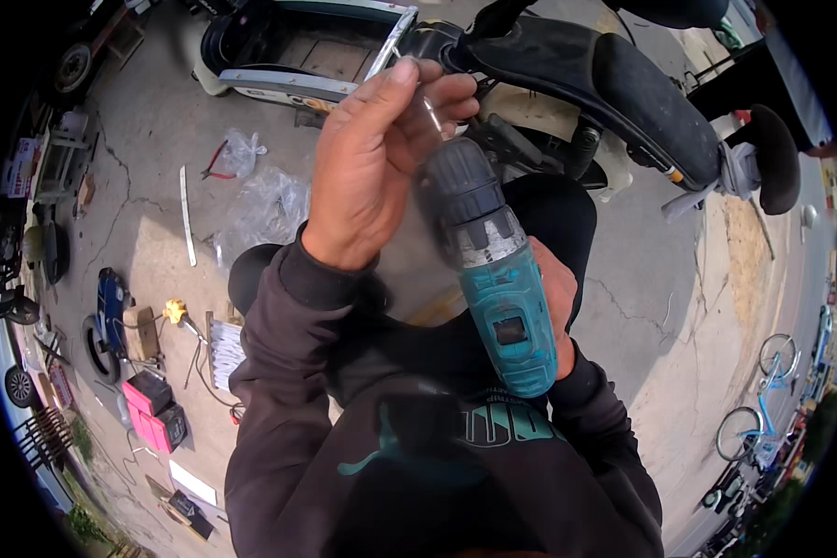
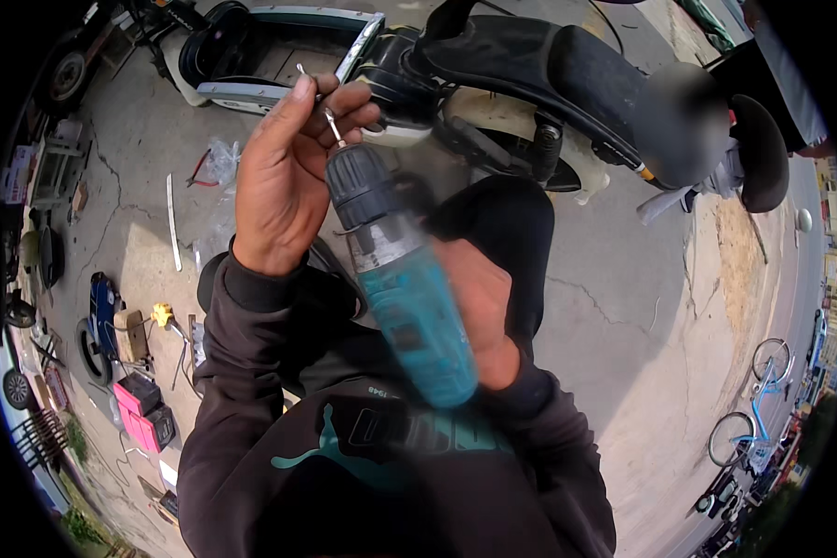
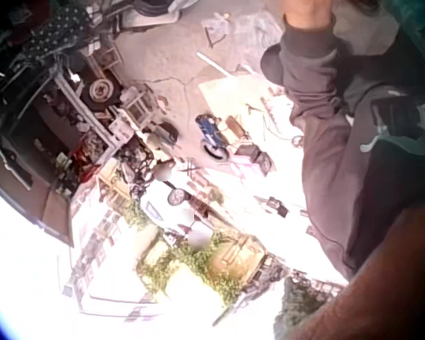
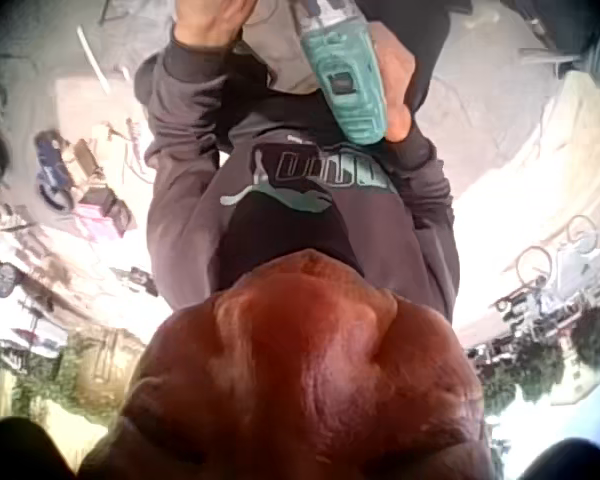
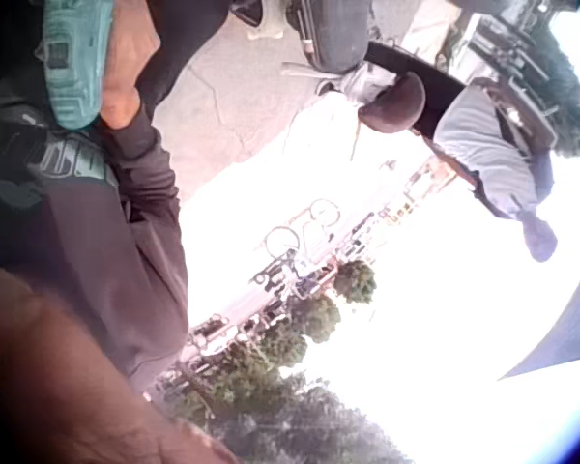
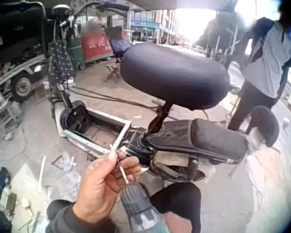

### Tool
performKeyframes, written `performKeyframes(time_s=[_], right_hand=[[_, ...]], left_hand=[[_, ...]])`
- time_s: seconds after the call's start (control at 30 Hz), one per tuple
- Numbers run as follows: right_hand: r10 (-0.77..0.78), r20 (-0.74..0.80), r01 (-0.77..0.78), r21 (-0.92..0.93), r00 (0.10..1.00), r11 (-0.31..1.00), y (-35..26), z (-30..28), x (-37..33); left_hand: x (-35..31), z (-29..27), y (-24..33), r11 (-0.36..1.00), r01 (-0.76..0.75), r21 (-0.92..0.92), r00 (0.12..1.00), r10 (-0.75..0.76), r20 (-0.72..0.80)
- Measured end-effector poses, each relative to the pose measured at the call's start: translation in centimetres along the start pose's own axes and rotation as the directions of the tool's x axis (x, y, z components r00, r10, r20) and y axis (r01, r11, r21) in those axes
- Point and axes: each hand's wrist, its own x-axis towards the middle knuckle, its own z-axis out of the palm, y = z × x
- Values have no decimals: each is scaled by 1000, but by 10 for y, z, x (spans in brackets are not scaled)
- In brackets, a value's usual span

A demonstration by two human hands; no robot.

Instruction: The person installs a metal frame onto the rear of an electric scooter. They position the frame, then use a cordless drill to secure it with screws. The person also handles a plastic bag containing hardware and a small wooden stool.

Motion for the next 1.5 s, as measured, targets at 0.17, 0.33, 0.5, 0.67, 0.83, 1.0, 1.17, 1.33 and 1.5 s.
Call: performKeyframes(time_s=[0.17, 0.33, 0.5, 0.67, 0.83, 1.0, 1.17, 1.33, 1.5], right_hand=[[175, 331, -259, 231, 927, 938, 10, 86, -18], [209, 663, -184, -108, 719, 977, 51, 201, -28], [108, 701, 206, -348, 705, 915, 143, 330, -61], [-142, 735, 531, -329, 663, 781, 198, 417, -51], [-192, 752, 600, -315, 631, 735, 218, 470, -39], [26, 856, 380, -255, 516, 889, 221, 468, -25], [-30, 809, 379, -242, 587, 893, 241, 419, -46], [116, 815, 145, -238, 567, 960, 237, 367, -58], [175, 880, 85, -235, 442, 968, 234, 345, -69]], left_hand=[[-15, -129, 90, 883, -450, 136, 815, 468, -343], [-51, -198, 94, 744, -129, 656, 823, 449, -348], [-57, -275, 63, 367, 365, 856, 823, 302, -480], [-74, -297, 39, -263, 520, 813, 825, 401, -398], [-76, -320, 41, -195, 575, 794, 800, 340, -495], [-66, -439, -37, -74, 656, 751, 732, 304, -609], [-59, -496, -114, 323, 762, 561, 525, 199, -827], [-82, -521, -122, 636, 650, 415, 185, 397, -899], [-41, -447, -130, 425, 856, 295, 98, 426, -900]])
